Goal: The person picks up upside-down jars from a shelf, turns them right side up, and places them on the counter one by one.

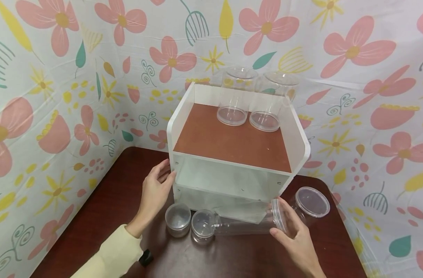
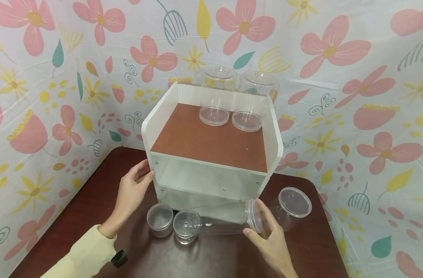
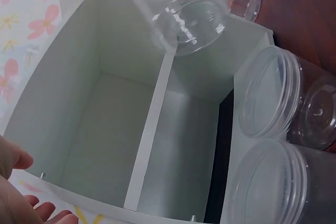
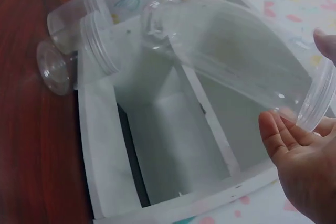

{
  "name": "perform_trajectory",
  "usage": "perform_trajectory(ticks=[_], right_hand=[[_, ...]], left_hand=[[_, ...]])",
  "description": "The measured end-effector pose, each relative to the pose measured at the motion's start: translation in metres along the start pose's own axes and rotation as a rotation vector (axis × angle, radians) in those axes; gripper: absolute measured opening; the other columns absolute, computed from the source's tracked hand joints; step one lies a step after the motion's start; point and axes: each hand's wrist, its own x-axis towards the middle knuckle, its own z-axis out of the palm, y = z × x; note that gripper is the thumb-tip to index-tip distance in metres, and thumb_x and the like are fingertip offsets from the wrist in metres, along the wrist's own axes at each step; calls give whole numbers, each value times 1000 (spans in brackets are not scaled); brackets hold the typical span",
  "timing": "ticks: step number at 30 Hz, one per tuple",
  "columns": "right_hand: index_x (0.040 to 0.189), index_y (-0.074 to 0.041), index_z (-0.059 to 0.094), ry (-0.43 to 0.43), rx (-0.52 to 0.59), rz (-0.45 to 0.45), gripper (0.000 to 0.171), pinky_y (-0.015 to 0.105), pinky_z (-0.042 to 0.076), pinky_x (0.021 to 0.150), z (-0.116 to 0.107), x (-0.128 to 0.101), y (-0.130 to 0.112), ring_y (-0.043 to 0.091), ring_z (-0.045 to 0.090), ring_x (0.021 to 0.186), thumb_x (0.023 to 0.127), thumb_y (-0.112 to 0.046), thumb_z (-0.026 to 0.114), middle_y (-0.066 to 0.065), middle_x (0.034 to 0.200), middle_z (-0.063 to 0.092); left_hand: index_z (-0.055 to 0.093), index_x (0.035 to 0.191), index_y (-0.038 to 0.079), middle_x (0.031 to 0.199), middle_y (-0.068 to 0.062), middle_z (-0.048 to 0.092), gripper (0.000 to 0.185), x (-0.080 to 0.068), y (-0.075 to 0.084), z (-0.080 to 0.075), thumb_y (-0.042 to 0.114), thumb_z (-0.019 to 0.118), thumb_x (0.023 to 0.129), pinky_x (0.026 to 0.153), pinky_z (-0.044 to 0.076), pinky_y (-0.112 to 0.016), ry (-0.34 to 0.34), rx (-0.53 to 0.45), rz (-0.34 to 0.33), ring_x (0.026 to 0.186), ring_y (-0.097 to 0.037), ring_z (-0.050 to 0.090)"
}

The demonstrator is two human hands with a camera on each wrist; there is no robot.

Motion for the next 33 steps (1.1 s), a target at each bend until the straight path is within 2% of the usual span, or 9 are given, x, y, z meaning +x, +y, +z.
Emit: perform_trajectory(ticks=[2, 9, 17, 26, 33], right_hand=[[159, -1, 36, -8, -35, 29, 80, 16, 49, 96, -3, -1, -2, 7, 60, 124, 87, 20, 65, 0, 146, 58], [160, -2, 33, -59, -98, 55, 84, 19, 51, 95, -12, 0, -9, 4, 54, 131, 87, 18, 68, 16, 161, 38], [160, -5, 35, -52, -153, 49, 90, 17, 51, 93, -20, 0, -20, 3, 49, 135, 83, 19, 73, 2, 162, 39], [159, 1, 35, -18, -217, -16, 95, 12, 42, 102, -26, 1, -32, 3, 46, 138, 76, 25, 75, 2, 161, 41], [157, -1, 37, 13, -329, -40, 98, 11, 43, 99, -31, 2, -42, 3, 51, 132, 72, 24, 80, 1, 155, 47]], left_hand=[[57, 143, -1, 137, -20, 63, 49, 2, 0, 1, 10, 70, 98, 102, 52, -37, -6, -4, 6, 121, -32, 65], [57, 144, 0, 135, -20, 65, 49, 9, 0, 3, 13, 71, 98, 99, 53, -36, -19, -1, -7, 122, -31, 65], [61, 141, 0, 134, -19, 66, 48, 15, 2, 8, 18, 73, 97, 96, 55, -40, -10, 43, 1, 118, -30, 67], [66, 138, 4, 125, -15, 71, 44, 20, 0, 10, 20, 72, 98, 90, 59, -47, 13, 93, 6, 110, -27, 71], [67, 137, 7, 121, -15, 73, 40, 22, -2, 9, 21, 70, 100, 87, 59, -47, 8, 115, 21, 106, -26, 72]])
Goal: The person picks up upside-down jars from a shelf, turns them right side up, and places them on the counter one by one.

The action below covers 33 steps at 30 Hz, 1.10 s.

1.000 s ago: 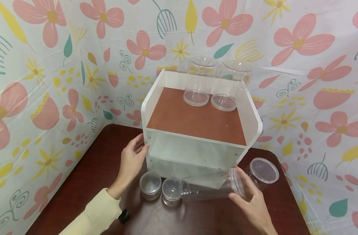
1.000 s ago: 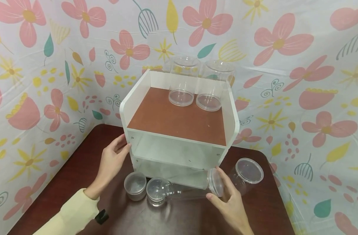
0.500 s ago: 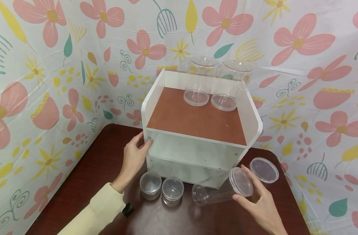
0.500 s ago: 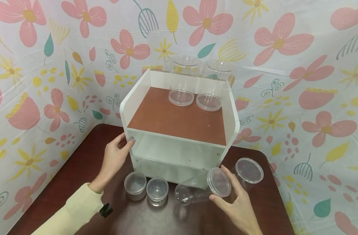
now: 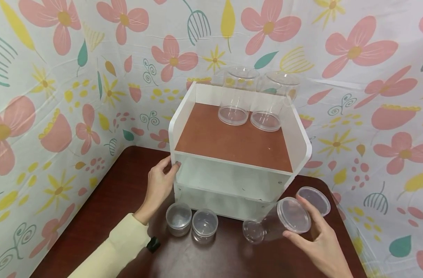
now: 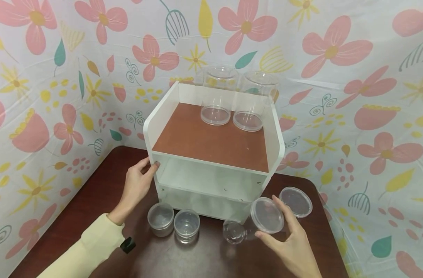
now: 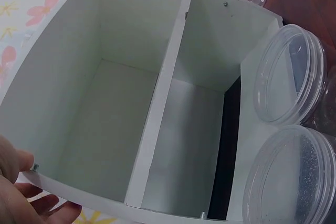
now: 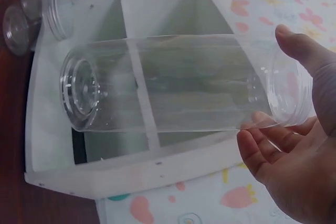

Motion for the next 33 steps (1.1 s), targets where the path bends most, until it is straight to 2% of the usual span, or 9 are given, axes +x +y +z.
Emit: perform_trajectory(ticks=[7, 14, 22, 27, 33], right_hand=[[156, -3, 40, 19, -38, 8, 98, 10, 42, 98, -15, 2, -1, 4, 53, 126, 71, 24, 80, 0, 146, 52], [154, 6, 39, 20, -20, -47, 97, 12, 40, 102, -34, 8, 8, 5, 52, 128, 67, 31, 76, 2, 144, 53], [153, -1, 44, 66, -161, -8, 95, 8, 33, 106, -51, 10, 13, 0, 43, 136, 69, 24, 80, -12, 150, 46], [154, -4, 44, 65, -199, 6, 92, 6, 33, 105, -55, 13, 19, -4, 43, 135, 73, 19, 82, -16, 151, 45], [153, -3, 44, 85, -195, 29, 91, 5, 35, 101, -52, 15, 30, -7, 48, 127, 73, 17, 83, -17, 148, 46]], left_hand=[[68, 135, 4, 118, -16, 74, 38, 2, 1, 1, 20, 68, 101, 79, 60, -45, -3, 48, 29, 100, -24, 73], [69, 133, 2, 116, -17, 74, 35, 3, 2, 2, 17, 67, 101, 80, 61, -46, -3, 56, 64, 100, -24, 74], [71, 131, 2, 113, -17, 75, 32, 2, 2, 2, 15, 67, 101, 79, 61, -46, -2, 60, 82, 98, -24, 74], [71, 131, 3, 113, -16, 75, 32, 2, 2, 1, 15, 67, 101, 77, 61, -45, -1, 70, 83, 97, -23, 74], [71, 131, 5, 113, -15, 75, 32, 1, 0, 1, 16, 66, 101, 77, 60, -43, -2, 73, 82, 97, -22, 74]])
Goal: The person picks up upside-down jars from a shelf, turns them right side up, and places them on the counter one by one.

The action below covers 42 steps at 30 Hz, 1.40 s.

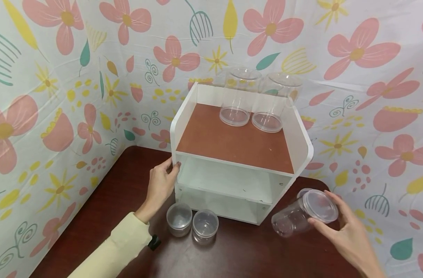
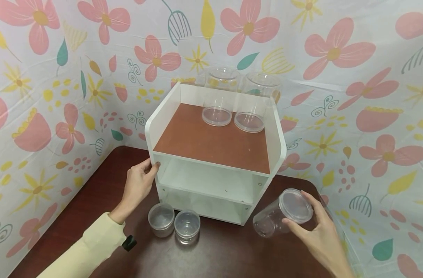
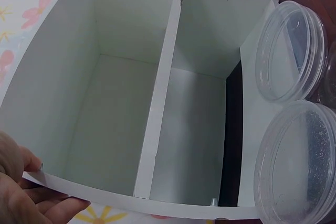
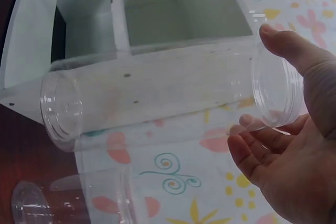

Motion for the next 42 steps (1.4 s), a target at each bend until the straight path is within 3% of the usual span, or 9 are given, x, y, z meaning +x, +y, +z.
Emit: perform_trajectory(ticks=[8, 16, 21, 26, 29, 35, 42], right_hand=[[152, -1, 45, 35, -16, 39, 87, 5, 35, 99, 9, 1, 16, -8, 49, 122, 75, 12, 85, -16, 141, 49], [149, -4, 51, 51, -141, 91, 86, 7, 37, 77, 19, 1, 27, -6, 52, 93, 73, -5, 93, -18, 120, 55], [151, 0, 46, 6, -89, 96, 87, 7, 44, 77, 26, 2, 32, -7, 58, 94, 76, -2, 91, -20, 127, 52], [148, 2, 47, -8, -98, 85, 85, 5, 41, 81, 34, 4, 40, -6, 53, 103, 75, -1, 91, 2, 139, 52], [149, 1, 47, -15, -107, 106, 86, 4, 40, 81, 37, 5, 43, -8, 51, 103, 75, -3, 92, 16, 137, 54], [151, 2, 45, -41, -127, 150, 89, 2, 41, 80, 41, 7, 50, -12, 49, 105, 77, -9, 92, 26, 137, 55], [152, 5, 41, -68, -159, 192, 92, 2, 42, 74, 46, 9, 53, -4, 51, 103, 79, -17, 92, 31, 141, 51]], left_hand=[[69, 135, 4, 115, -17, 74, 35, 1, -1, 0, 15, 66, 101, 80, 61, -47, -7, -19, -1, 101, -26, 74], [67, 136, 2, 118, -19, 73, 36, 1, -1, -1, 14, 66, 102, 83, 61, -47, -17, -51, -1, 103, -26, 73], [67, 136, 2, 119, -19, 72, 37, 0, 0, -1, 14, 66, 102, 83, 60, -47, -18, -49, -11, 104, -26, 73], [68, 135, 2, 119, -19, 73, 36, 0, 0, 0, 14, 66, 101, 84, 60, -47, -11, -45, -4, 104, -27, 73], [68, 135, 3, 118, -18, 73, 35, 0, 0, -1, 14, 66, 102, 83, 61, -47, -10, -44, 0, 103, -27, 73], [68, 135, 3, 119, -18, 73, 35, -1, 0, -1, 13, 66, 102, 83, 61, -47, -12, -46, 2, 103, -26, 73], [69, 135, 5, 116, -16, 74, 35, -1, 1, -1, 14, 67, 101, 79, 60, -43, -5, -45, -10, 101, -22, 73]])
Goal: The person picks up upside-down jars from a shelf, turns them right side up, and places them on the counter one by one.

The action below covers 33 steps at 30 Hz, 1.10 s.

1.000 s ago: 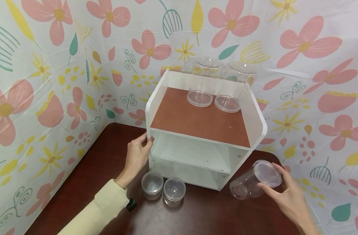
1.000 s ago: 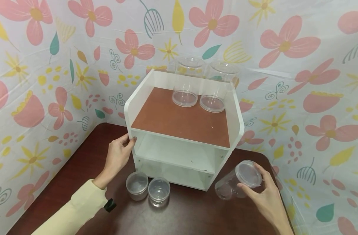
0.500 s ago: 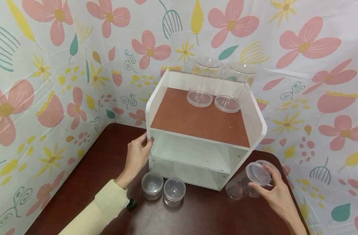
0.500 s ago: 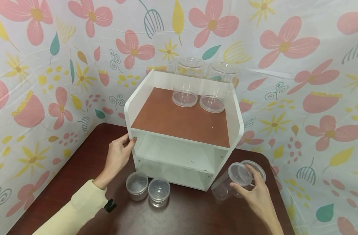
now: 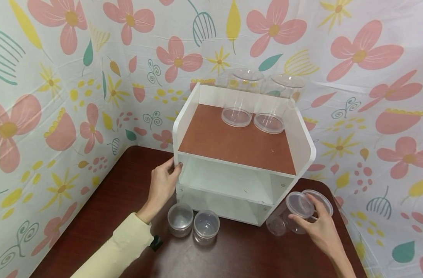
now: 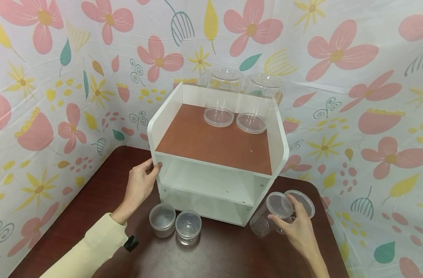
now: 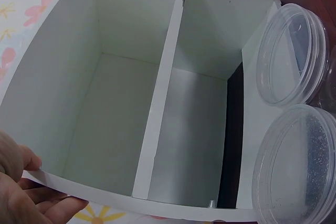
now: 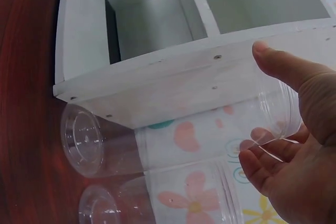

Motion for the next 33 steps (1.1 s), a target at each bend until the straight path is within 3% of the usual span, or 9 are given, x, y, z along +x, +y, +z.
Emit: perform_trajectory(ticks=[3, 5, 10, 12, 21, 29, 33], right_hand=[[152, 6, 41, 10, 4, -11, 93, 2, 41, 75, 2, 0, -1, -8, 49, 103, 78, -17, 93, 31, 140, 52], [152, 6, 42, 15, 0, -14, 93, 3, 39, 77, 4, 0, -1, -4, 51, 105, 78, -17, 93, 32, 140, 52], [152, 4, 41, 16, -18, -4, 94, 11, 34, 82, 8, 0, 1, 35, 55, 116, 77, -20, 93, 33, 141, 51], [152, 5, 41, 13, -22, -1, 95, 14, 33, 83, 9, 1, 2, 42, 54, 119, 77, -21, 93, 33, 142, 50], [151, 7, 41, 16, -29, -6, 95, 12, 32, 82, 14, 2, 3, 44, 53, 117, 78, -22, 93, 35, 142, 48], [149, 10, 42, 37, -76, -29, 95, 35, 41, 86, 20, 1, 5, 45, 56, 114, 76, -21, 94, 35, 137, 51], [147, 12, 44, 57, -92, -65, 94, 22, 39, 82, 23, 1, 7, 44, 58, 110, 74, -18, 95, 34, 134, 53]], left_hand=[[69, 135, 6, 116, -15, 74, 35, 0, 0, 0, 15, 67, 101, 79, 60, -42, 1, 0, -3, 101, -21, 73], [69, 135, 6, 117, -15, 74, 35, 0, -1, -1, 15, 67, 101, 78, 60, -42, 1, -1, -4, 101, -21, 73], [69, 135, 7, 116, -14, 74, 35, 0, -2, -1, 15, 67, 101, 77, 59, -39, 2, -6, -3, 100, -21, 73], [69, 135, 7, 116, -14, 74, 36, 0, -2, 0, 15, 68, 101, 76, 59, -38, 4, -6, 1, 99, -21, 74], [68, 136, 5, 119, -16, 73, 37, -1, -3, 0, 14, 68, 100, 80, 60, -42, -4, -22, 4, 102, -23, 73], [67, 137, 3, 121, -18, 72, 37, 0, -2, 0, 14, 67, 101, 85, 60, -47, -7, -27, -4, 105, -26, 73], [67, 137, 3, 121, -18, 72, 37, 0, -2, 0, 14, 68, 101, 84, 60, -47, -6, -20, -5, 105, -26, 73]])
